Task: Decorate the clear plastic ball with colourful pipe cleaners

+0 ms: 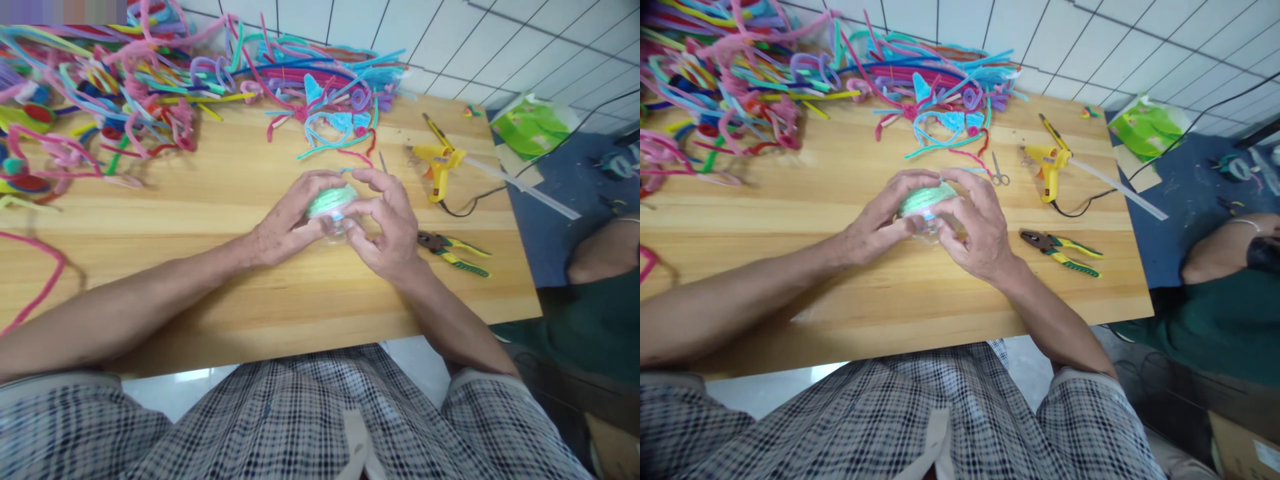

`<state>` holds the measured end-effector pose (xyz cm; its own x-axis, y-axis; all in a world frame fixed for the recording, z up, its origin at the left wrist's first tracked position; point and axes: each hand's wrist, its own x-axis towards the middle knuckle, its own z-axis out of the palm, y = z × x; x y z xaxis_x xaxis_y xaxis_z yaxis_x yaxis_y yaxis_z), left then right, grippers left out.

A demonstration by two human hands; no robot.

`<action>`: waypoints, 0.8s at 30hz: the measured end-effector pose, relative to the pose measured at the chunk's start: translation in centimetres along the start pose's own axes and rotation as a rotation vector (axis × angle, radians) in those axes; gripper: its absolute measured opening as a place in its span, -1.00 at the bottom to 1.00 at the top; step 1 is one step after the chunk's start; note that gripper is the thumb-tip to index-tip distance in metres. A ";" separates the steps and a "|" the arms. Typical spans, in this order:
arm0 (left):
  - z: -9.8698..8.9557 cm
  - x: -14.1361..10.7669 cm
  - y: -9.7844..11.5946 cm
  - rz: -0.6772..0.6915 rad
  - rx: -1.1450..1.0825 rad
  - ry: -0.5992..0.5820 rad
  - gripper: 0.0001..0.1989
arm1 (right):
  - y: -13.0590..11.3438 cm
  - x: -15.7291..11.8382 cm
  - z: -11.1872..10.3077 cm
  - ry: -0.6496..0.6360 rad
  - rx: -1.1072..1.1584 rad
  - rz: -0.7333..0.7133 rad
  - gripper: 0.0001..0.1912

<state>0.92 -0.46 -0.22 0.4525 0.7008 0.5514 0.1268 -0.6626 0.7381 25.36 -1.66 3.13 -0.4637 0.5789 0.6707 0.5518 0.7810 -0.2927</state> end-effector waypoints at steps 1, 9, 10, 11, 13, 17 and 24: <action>0.1 0.0 0.0 -0.003 0.003 0.006 -0.42 | 0.0 0.0 0.1 0.011 -0.008 -0.003 -0.81; 0.1 0.0 -0.1 -0.012 0.040 0.008 -0.43 | 0.1 0.1 -0.3 -0.003 0.076 0.007 -0.74; 0.1 0.0 -0.1 -0.012 0.047 0.006 -0.44 | 0.1 0.0 -0.4 -0.012 0.082 0.033 -0.73; 0.1 0.0 0.0 -0.010 0.053 0.002 -0.44 | 0.2 0.0 -0.5 -0.020 0.085 0.060 -0.73; 0.0 0.0 0.0 -0.009 0.060 -0.006 -0.45 | 0.4 0.1 -0.7 -0.027 0.094 0.086 -0.74; 0.0 0.0 0.0 -0.019 0.044 -0.008 -0.45 | 0.4 0.1 -0.7 -0.037 0.096 0.079 -0.76; 0.2 -0.1 0.0 0.012 0.057 0.029 -0.46 | 0.6 0.0 -0.3 -0.039 0.092 0.073 -0.85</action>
<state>1.03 -0.51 -0.34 0.4289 0.6994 0.5717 0.1723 -0.6846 0.7083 25.92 -1.24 3.19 -0.4522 0.6422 0.6190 0.5196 0.7537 -0.4024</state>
